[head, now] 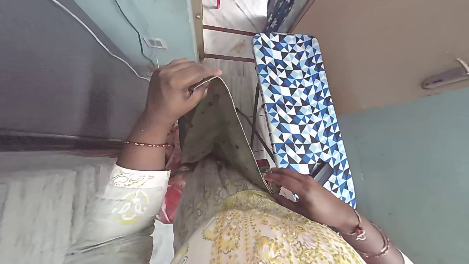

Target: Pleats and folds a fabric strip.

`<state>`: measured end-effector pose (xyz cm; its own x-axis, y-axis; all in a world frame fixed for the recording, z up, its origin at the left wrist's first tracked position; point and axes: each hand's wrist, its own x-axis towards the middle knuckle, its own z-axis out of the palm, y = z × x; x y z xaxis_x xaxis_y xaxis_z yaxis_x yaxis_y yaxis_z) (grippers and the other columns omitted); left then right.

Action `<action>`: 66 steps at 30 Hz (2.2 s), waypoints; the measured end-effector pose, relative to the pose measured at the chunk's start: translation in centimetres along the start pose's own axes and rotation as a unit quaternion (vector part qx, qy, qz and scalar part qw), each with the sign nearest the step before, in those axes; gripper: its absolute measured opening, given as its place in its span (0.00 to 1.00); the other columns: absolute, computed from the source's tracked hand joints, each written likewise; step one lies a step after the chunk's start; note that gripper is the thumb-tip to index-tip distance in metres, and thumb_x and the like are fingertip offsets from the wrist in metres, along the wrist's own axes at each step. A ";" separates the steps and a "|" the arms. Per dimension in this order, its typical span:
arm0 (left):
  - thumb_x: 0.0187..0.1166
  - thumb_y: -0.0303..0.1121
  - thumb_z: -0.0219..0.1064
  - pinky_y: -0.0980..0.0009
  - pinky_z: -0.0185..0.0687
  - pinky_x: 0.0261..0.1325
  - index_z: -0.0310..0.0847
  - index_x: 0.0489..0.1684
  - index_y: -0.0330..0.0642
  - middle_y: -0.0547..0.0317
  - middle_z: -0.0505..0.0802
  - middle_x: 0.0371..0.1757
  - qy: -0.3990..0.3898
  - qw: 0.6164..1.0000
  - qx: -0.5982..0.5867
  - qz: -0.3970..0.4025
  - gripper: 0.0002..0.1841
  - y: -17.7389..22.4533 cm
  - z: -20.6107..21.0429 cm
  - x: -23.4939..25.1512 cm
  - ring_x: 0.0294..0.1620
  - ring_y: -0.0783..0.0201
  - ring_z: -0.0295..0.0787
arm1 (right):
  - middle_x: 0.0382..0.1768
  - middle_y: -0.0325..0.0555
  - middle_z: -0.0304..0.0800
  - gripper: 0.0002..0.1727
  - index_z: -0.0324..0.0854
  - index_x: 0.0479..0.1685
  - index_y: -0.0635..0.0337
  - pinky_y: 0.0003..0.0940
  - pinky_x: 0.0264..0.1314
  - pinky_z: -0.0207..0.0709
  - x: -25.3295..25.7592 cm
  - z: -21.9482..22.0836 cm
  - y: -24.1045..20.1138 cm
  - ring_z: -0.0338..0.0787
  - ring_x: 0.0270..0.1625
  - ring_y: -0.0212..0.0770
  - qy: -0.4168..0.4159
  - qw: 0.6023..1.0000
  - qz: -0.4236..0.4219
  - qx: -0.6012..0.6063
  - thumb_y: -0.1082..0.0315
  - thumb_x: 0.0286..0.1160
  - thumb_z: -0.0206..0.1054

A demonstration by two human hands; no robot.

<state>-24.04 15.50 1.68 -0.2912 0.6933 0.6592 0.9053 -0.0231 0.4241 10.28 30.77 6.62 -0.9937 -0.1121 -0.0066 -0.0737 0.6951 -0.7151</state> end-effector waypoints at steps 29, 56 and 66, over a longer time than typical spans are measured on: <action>0.80 0.43 0.68 0.76 0.77 0.60 0.86 0.55 0.37 0.49 0.91 0.50 -0.021 0.992 -0.118 -0.039 0.19 1.6 -4.1 -3.2 0.53 0.71 0.85 | 0.58 0.60 0.89 0.29 0.82 0.71 0.67 0.23 0.55 0.84 -1.4 -1.5 0.3 0.92 0.51 0.36 0.044 0.995 0.092 0.016 0.73 0.65 0.71; 0.78 0.54 0.69 0.59 0.44 0.95 0.92 0.40 0.45 0.48 0.46 0.97 -0.290 0.640 -0.711 0.022 0.20 12.5 4.9 -8.5 0.98 0.56 0.34 | 0.54 0.42 0.93 0.33 0.69 0.79 0.71 0.20 0.38 0.87 1.4 -1.5 0.7 0.91 0.39 0.25 0.173 0.897 0.274 0.300 0.74 0.71 0.70; 0.77 0.57 0.68 0.56 0.37 0.96 0.91 0.38 0.44 0.42 0.52 0.96 -0.277 0.624 -0.731 -0.002 0.23 12.7 5.8 -9.8 0.98 0.50 0.30 | 0.53 0.43 0.92 0.33 0.69 0.78 0.71 0.18 0.33 0.84 1.8 -0.3 -0.1 0.90 0.38 0.26 0.195 0.876 0.286 0.335 0.75 0.69 0.70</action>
<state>-7.89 12.57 -2.97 0.2257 0.8284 0.5126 -0.4621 -0.3722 0.8050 8.51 30.70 6.89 -0.8145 0.4608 -0.3526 0.3831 -0.0293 -0.9232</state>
